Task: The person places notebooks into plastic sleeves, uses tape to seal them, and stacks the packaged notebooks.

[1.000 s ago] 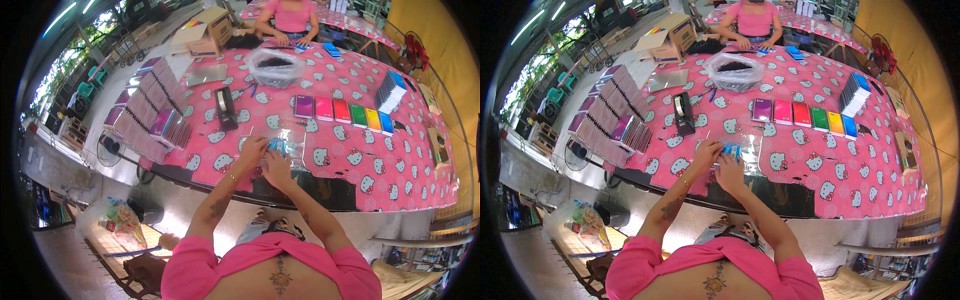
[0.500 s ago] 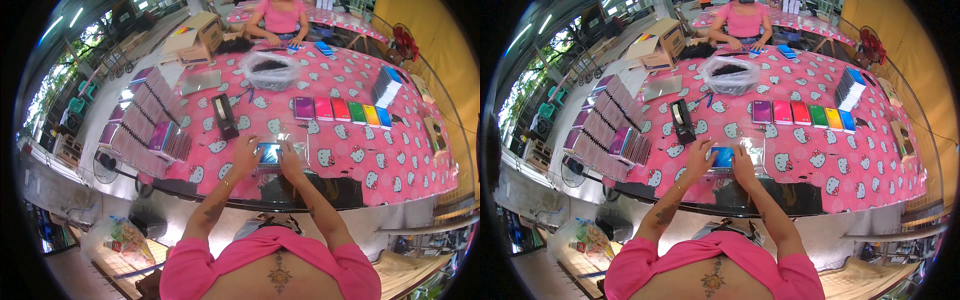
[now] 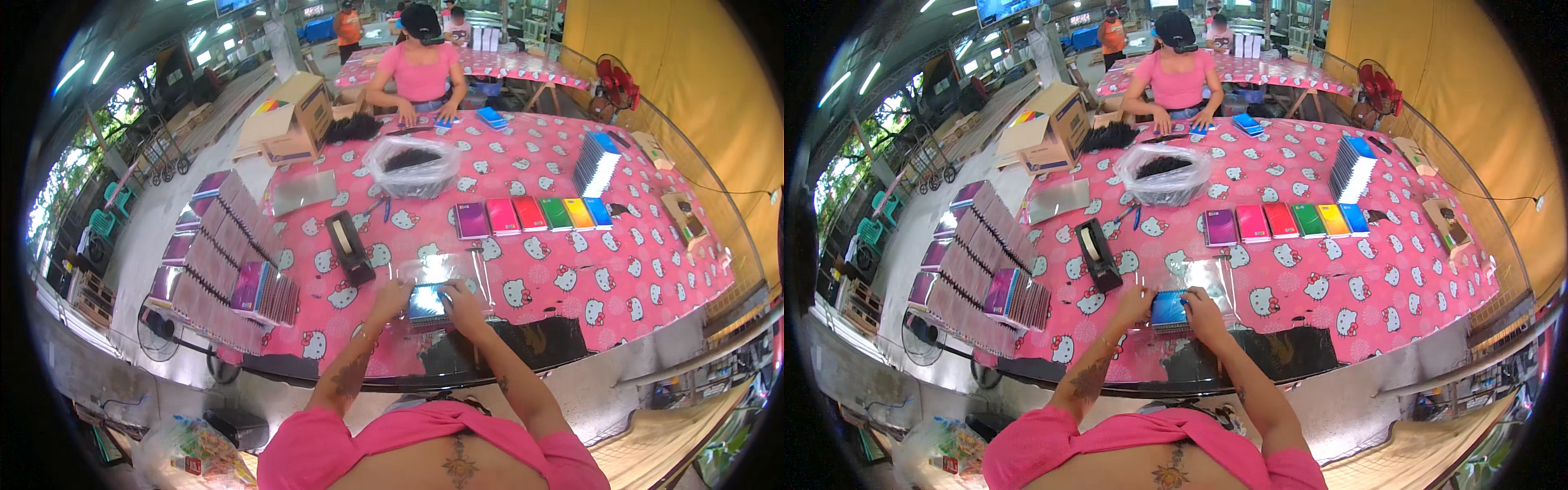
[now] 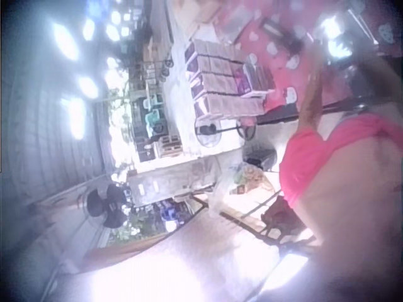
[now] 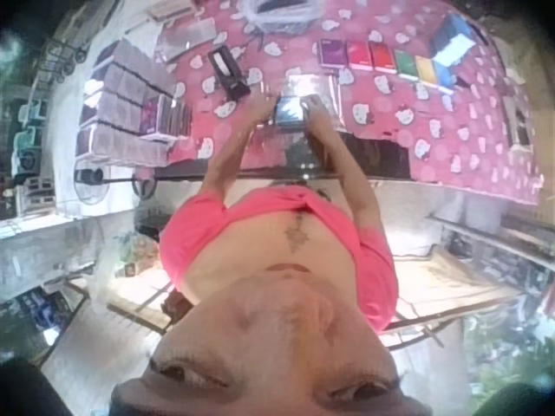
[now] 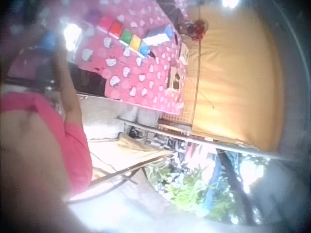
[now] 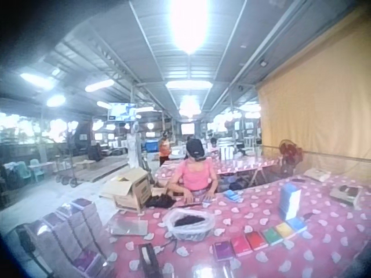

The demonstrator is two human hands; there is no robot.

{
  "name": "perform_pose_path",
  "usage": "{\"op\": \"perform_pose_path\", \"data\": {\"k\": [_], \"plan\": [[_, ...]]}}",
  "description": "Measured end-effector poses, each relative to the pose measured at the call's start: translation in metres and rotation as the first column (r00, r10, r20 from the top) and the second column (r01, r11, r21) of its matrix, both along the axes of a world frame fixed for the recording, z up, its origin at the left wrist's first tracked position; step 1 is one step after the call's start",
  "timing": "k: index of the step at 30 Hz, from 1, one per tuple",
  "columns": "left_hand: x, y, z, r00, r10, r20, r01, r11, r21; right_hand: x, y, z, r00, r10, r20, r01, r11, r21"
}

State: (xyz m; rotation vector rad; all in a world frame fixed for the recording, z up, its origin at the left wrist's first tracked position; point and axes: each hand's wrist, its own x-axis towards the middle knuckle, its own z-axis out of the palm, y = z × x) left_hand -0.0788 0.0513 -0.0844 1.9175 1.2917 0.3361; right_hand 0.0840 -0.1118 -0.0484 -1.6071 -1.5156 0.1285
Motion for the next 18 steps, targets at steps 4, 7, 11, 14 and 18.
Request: {"op": "perform_pose_path", "data": {"k": [4, 7, 11, 14, 18], "plan": [[0.003, -0.026, 0.028, 0.951, 0.13, 0.279, -0.026, 0.937, -0.35, 0.009, -0.006, -0.003, 1.0, 0.012, 0.006, -0.012, 1.0, -0.023], [-0.006, -0.022, 0.023, 0.907, 0.194, 0.373, 0.007, 0.879, -0.476, 0.004, -0.004, 0.0, 0.995, 0.035, 0.093, -0.036, 0.999, 0.002], [0.0, -0.026, 0.022, 0.888, 0.227, 0.4, 0.014, 0.856, -0.516, 0.003, -0.011, 0.002, 0.975, -0.009, 0.22, 0.011, 1.0, -0.007], [0.008, -0.015, 0.013, 0.951, 0.104, 0.293, -0.057, 0.985, -0.162, -0.007, -0.017, 0.012, 0.969, -0.032, 0.244, 0.042, 0.999, -0.032], [0.06, 0.021, 0.02, 0.91, -0.324, 0.26, 0.179, 0.871, 0.457, -0.022, -0.017, 0.017, 0.947, -0.081, 0.311, 0.106, 0.992, -0.065]]}}
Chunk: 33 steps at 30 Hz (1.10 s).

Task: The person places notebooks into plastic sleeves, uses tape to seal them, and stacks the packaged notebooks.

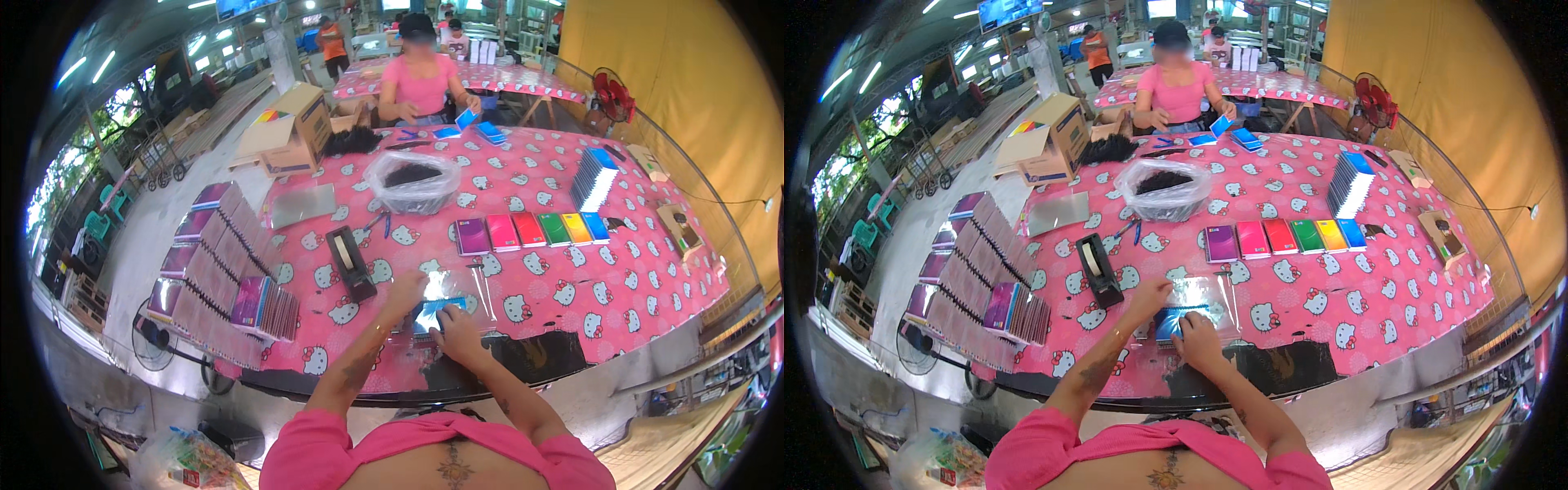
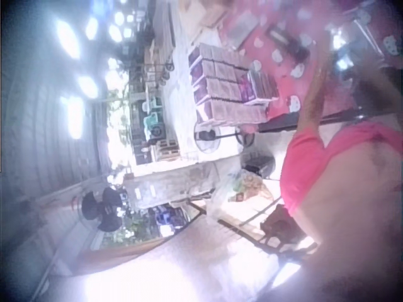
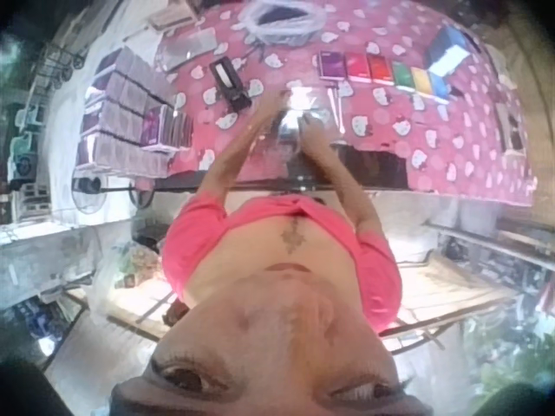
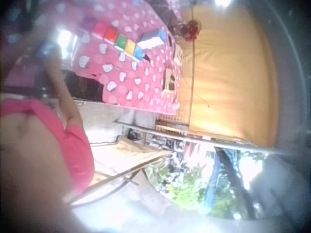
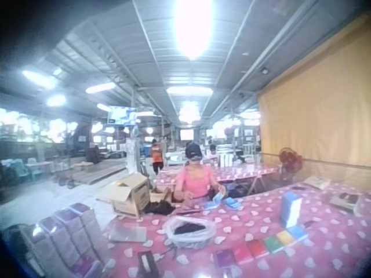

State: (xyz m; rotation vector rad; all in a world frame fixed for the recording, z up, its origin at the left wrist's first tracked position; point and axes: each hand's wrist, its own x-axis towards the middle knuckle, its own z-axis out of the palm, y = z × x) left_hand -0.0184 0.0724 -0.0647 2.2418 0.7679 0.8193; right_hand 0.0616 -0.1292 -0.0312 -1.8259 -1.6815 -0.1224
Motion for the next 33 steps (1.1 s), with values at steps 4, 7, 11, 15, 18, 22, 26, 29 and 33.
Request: {"op": "perform_pose_path", "data": {"k": [4, 7, 11, 15, 18, 22, 26, 29, 33], "plan": [[0.041, 0.016, 0.003, 0.768, -0.101, -0.633, 0.388, 0.859, 0.334, -0.007, -0.001, 0.006, 0.999, -0.017, 0.043, 0.021, 0.997, -0.074], [0.06, 0.003, 0.011, 0.817, -0.143, -0.558, 0.377, 0.866, 0.328, 0.001, -0.005, -0.002, 0.995, -0.079, 0.069, 0.085, 0.993, -0.087], [0.051, 0.008, 0.004, 0.851, -0.128, -0.509, 0.353, 0.858, 0.374, -0.004, -0.005, -0.002, 0.995, -0.075, 0.068, 0.081, 0.992, -0.098], [0.039, 0.01, 0.012, 0.882, -0.106, -0.459, 0.334, 0.827, 0.452, -0.006, -0.006, -0.002, 0.999, -0.04, 0.027, 0.043, 0.995, -0.095], [0.035, 0.013, 0.025, 0.876, -0.116, -0.469, 0.31, 0.878, 0.363, -0.007, -0.006, 0.0, 0.997, -0.025, 0.07, 0.03, 0.996, -0.08], [0.022, -0.016, 0.05, 0.854, -0.144, -0.5, 0.327, 0.896, 0.299, -0.007, -0.013, 0.0, 0.991, -0.065, 0.117, 0.082, 0.986, -0.148], [0.004, -0.048, 0.06, 0.85, -0.108, -0.516, 0.305, 0.899, 0.315, -0.015, -0.019, -0.005, 0.993, -0.01, 0.114, 0.025, 0.992, -0.127], [-0.012, -0.067, 0.049, 0.928, -0.103, -0.358, 0.288, 0.808, 0.513, -0.025, -0.022, -0.002, 0.996, 0.0, 0.085, 0.019, 0.974, -0.224], [-0.019, -0.096, 0.024, 0.971, -0.098, -0.218, 0.184, 0.886, 0.425, -0.026, -0.018, -0.023, 0.992, -0.002, 0.128, 0.037, 0.963, -0.269]]}}
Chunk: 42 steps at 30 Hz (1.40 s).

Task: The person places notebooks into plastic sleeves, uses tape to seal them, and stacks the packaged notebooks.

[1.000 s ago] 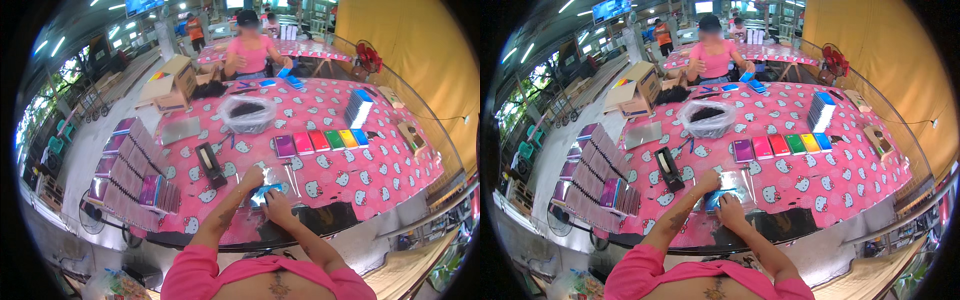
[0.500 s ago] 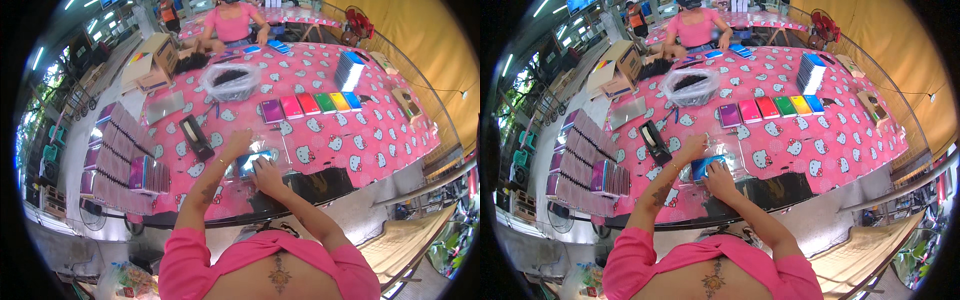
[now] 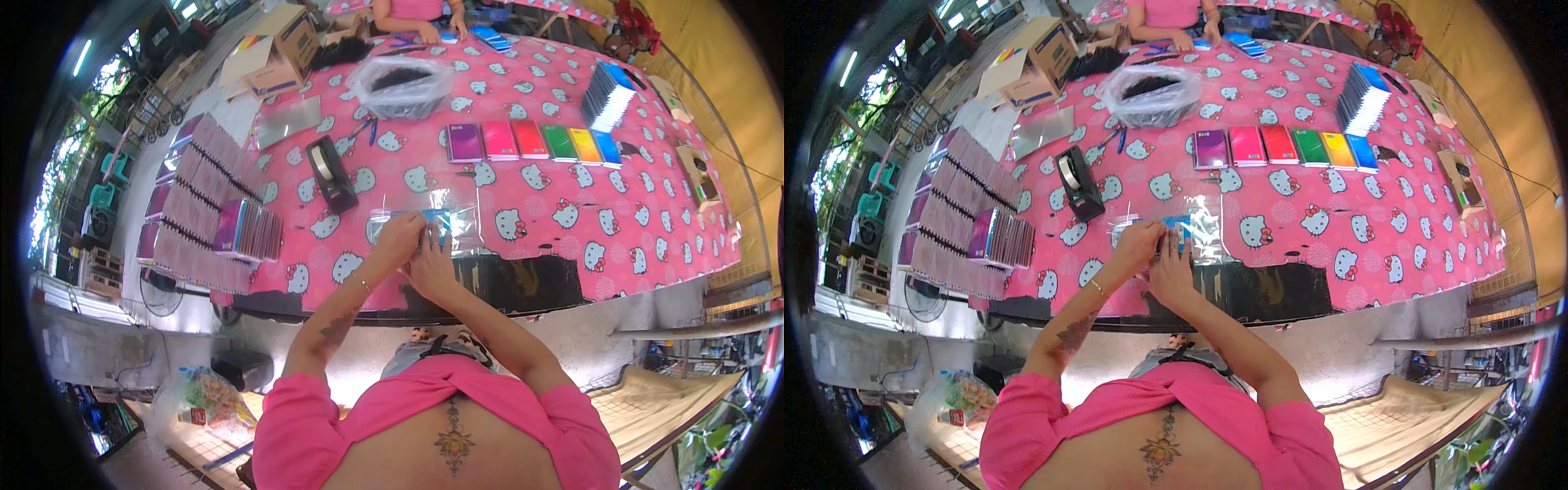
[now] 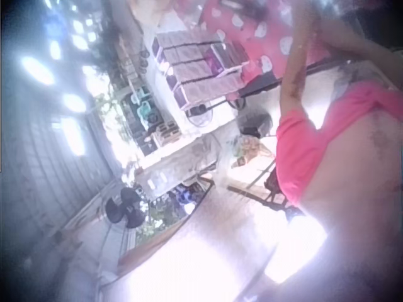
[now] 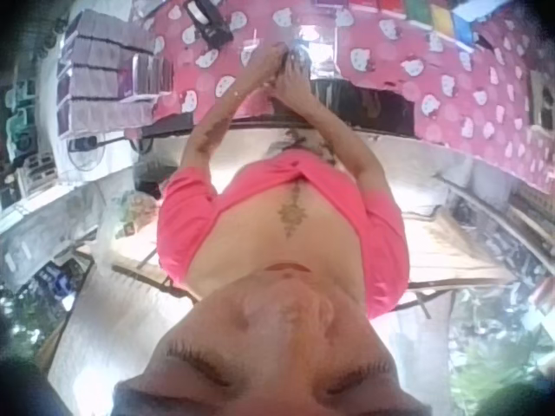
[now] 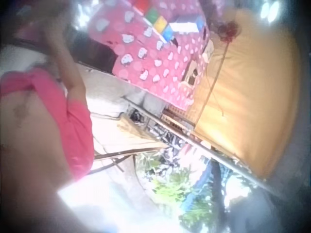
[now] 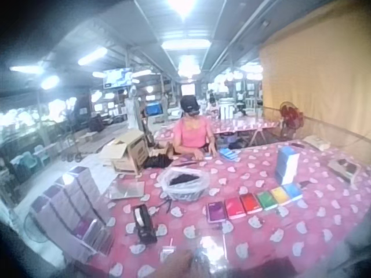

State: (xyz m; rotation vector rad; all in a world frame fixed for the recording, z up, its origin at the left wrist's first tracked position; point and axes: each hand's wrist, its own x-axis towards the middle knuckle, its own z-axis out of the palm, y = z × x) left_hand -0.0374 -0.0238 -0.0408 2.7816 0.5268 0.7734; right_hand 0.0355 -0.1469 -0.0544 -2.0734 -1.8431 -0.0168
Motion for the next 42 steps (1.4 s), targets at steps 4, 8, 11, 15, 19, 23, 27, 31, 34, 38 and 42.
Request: {"op": "perform_pose_path", "data": {"k": [4, 8, 11, 15, 19, 23, 27, 31, 34, 38, 42], "plan": [[0.008, -0.019, 0.002, 0.99, 0.133, -0.038, -0.137, 0.981, -0.136, 0.012, 0.002, -0.018, 0.978, 0.057, 0.203, -0.055, 0.998, -0.017], [-0.006, -0.019, -0.002, 0.98, 0.159, 0.118, -0.116, 0.944, -0.308, 0.022, 0.002, -0.002, 0.994, 0.093, -0.065, -0.09, 0.995, 0.039], [0.006, -0.018, 0.025, 0.99, 0.126, -0.067, -0.143, 0.836, -0.53, 0.076, 0.004, -0.01, 0.835, 0.174, -0.521, -0.15, 0.985, 0.088], [-0.011, -0.022, -0.012, 0.984, 0.175, 0.014, -0.171, 0.972, -0.16, 0.056, -0.007, 0.062, 0.985, 0.161, -0.06, -0.14, 0.957, 0.255], [-0.001, -0.02, -0.012, 0.986, 0.133, 0.105, -0.113, 0.978, -0.174, 0.082, 0.003, 0.025, 0.962, 0.212, 0.17, -0.229, 0.969, 0.09], [-0.036, 0.001, -0.016, 0.921, 0.352, 0.169, -0.367, 0.928, 0.068, 0.078, 0.002, 0.019, 0.966, 0.194, 0.173, -0.201, 0.979, 0.023], [-0.057, 0.018, -0.026, 0.798, 0.601, 0.044, -0.284, 0.439, -0.852, 0.065, 0.001, 0.021, 0.954, 0.17, 0.247, -0.184, 0.982, 0.036], [-0.053, 0.022, -0.025, 0.822, 0.566, -0.061, -0.103, 0.042, -0.994, 0.066, 0.0, 0.028, 0.965, 0.175, 0.197, -0.185, 0.982, 0.032], [-0.051, 0.02, -0.02, 0.839, 0.542, -0.045, -0.031, -0.035, -0.999, 0.067, -0.002, 0.033, 0.977, 0.164, 0.139, -0.167, 0.986, 0.014], [-0.051, 0.019, -0.016, 0.859, 0.508, -0.058, -0.022, -0.077, -0.997, 0.069, -0.003, 0.034, 0.985, 0.142, 0.098, -0.146, 0.988, 0.042], [-0.056, 0.022, -0.02, 0.887, 0.46, -0.043, -0.023, -0.049, -0.999, 0.072, 0.002, 0.034, 0.99, 0.139, 0.009, -0.139, 0.984, 0.11]]}}
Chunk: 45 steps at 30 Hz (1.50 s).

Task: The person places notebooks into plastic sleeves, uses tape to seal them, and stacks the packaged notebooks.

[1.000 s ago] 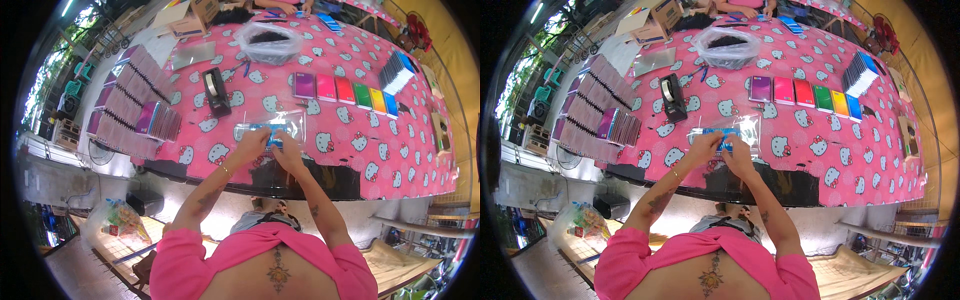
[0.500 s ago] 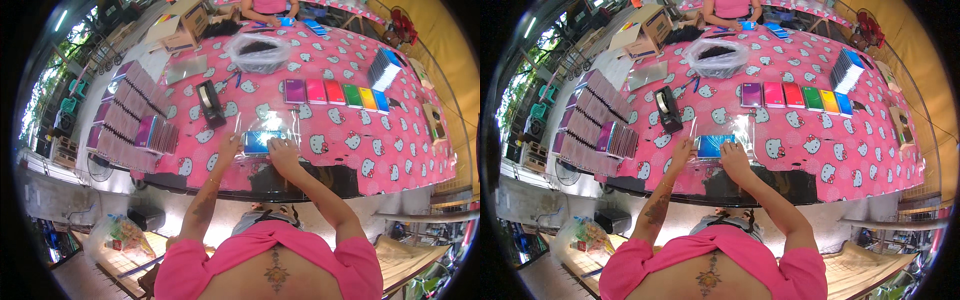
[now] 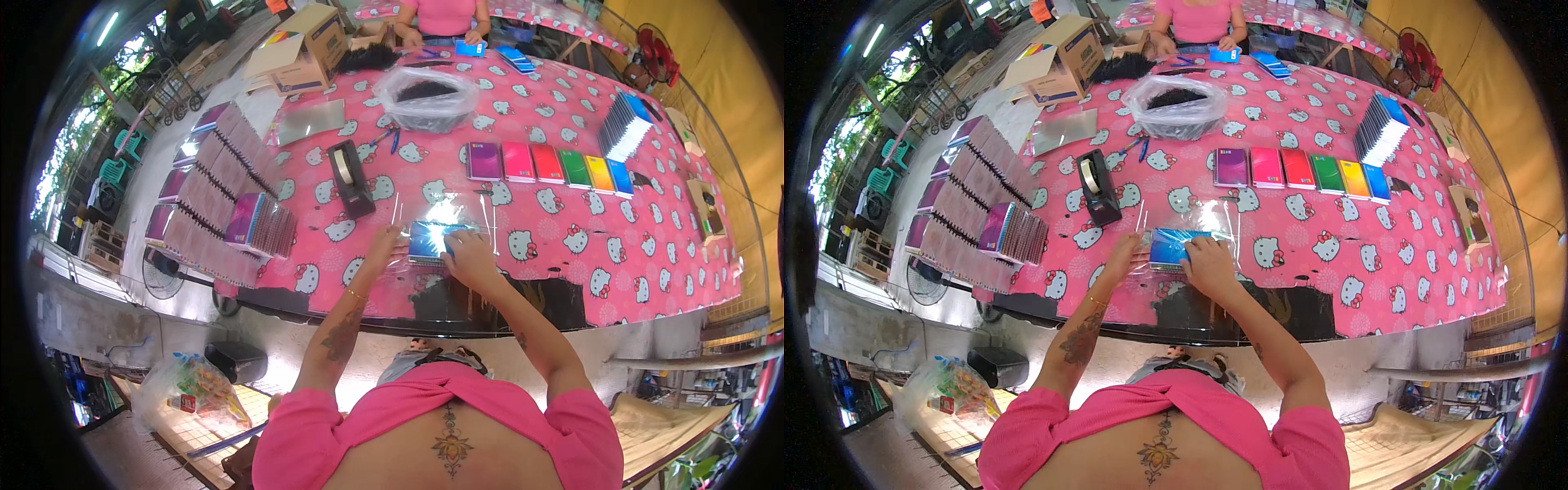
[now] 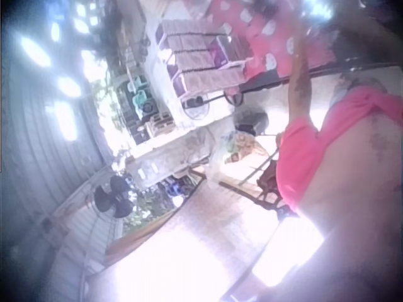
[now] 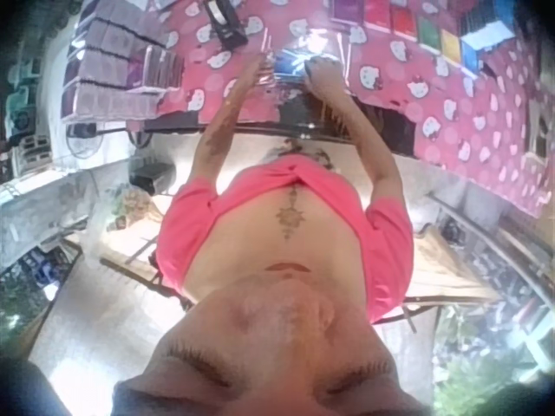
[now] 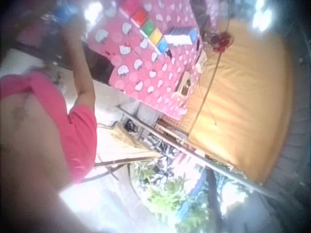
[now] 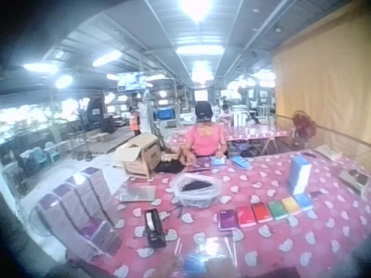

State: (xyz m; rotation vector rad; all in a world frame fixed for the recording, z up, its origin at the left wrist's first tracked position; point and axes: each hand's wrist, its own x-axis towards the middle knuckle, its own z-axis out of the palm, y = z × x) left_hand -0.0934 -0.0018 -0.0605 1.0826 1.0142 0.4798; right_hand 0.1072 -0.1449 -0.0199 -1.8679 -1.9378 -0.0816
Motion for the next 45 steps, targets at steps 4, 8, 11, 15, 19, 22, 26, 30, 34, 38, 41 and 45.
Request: {"op": "perform_pose_path", "data": {"k": [4, 8, 11, 15, 19, 22, 26, 30, 34, 38, 41, 45], "plan": [[0.007, -0.015, 0.005, 0.969, 0.187, -0.162, -0.094, 0.884, 0.457, 0.001, 0.009, -0.006, 1.0, -0.006, -0.019, 0.007, 0.998, 0.068], [0.056, -0.048, 0.051, 0.854, 0.351, -0.383, 0.363, 0.123, 0.924, 0.017, 0.019, -0.013, 0.999, -0.052, -0.006, 0.052, 0.998, 0.038], [0.073, -0.042, 0.041, 0.826, 0.124, -0.55, 0.554, -0.004, 0.832, 0.019, 0.022, -0.011, 0.985, -0.056, -0.162, 0.077, 0.988, 0.132], [0.066, -0.028, 0.036, 0.769, 0.029, -0.638, 0.639, -0.019, 0.769, -0.026, -0.012, -0.002, 0.997, -0.054, -0.055, 0.054, 0.999, -0.009], [0.069, -0.029, 0.045, 0.62, -0.066, -0.782, 0.784, 0.013, 0.621, -0.051, -0.025, -0.02, 0.998, -0.015, -0.055, 0.023, 0.989, 0.149], [0.072, -0.042, 0.038, 0.733, 0.074, -0.676, 0.666, -0.279, 0.692, -0.056, -0.022, -0.038, 0.995, -0.059, 0.08, 0.064, 0.996, -0.062], [0.071, -0.054, 0.032, 0.701, 0.066, -0.711, 0.709, 0.044, 0.703, -0.049, -0.02, -0.048, 0.973, -0.027, 0.231, 0.064, 0.986, -0.155], [0.07, -0.051, 0.043, 0.685, -0.102, -0.721, 0.702, 0.356, 0.617, -0.004, -0.019, -0.025, 0.998, 0.018, -0.068, -0.03, 0.984, -0.178], [0.062, -0.068, 0.036, 0.764, 0.102, -0.637, 0.619, 0.164, 0.768, -0.004, -0.016, 0.02, 0.998, 0.008, -0.063, -0.007, 1.0, 0.014], [0.062, -0.072, 0.026, 0.8, 0.067, -0.596, 0.576, 0.19, 0.795, 0.008, -0.009, -0.024, 0.964, 0.03, 0.264, -0.056, 0.994, 0.091], [0.043, -0.085, 0.022, 0.831, 0.154, -0.535, 0.521, 0.124, 0.844, 0.013, -0.012, -0.029, 0.946, 0.042, 0.322, -0.067, 0.995, 0.068], [0.0, -0.054, 0.005, 0.739, 0.49, -0.462, 0.357, 0.297, 0.886, 0.012, -0.015, -0.021, 0.978, 0.067, 0.198, -0.076, 0.996, 0.041]]}}
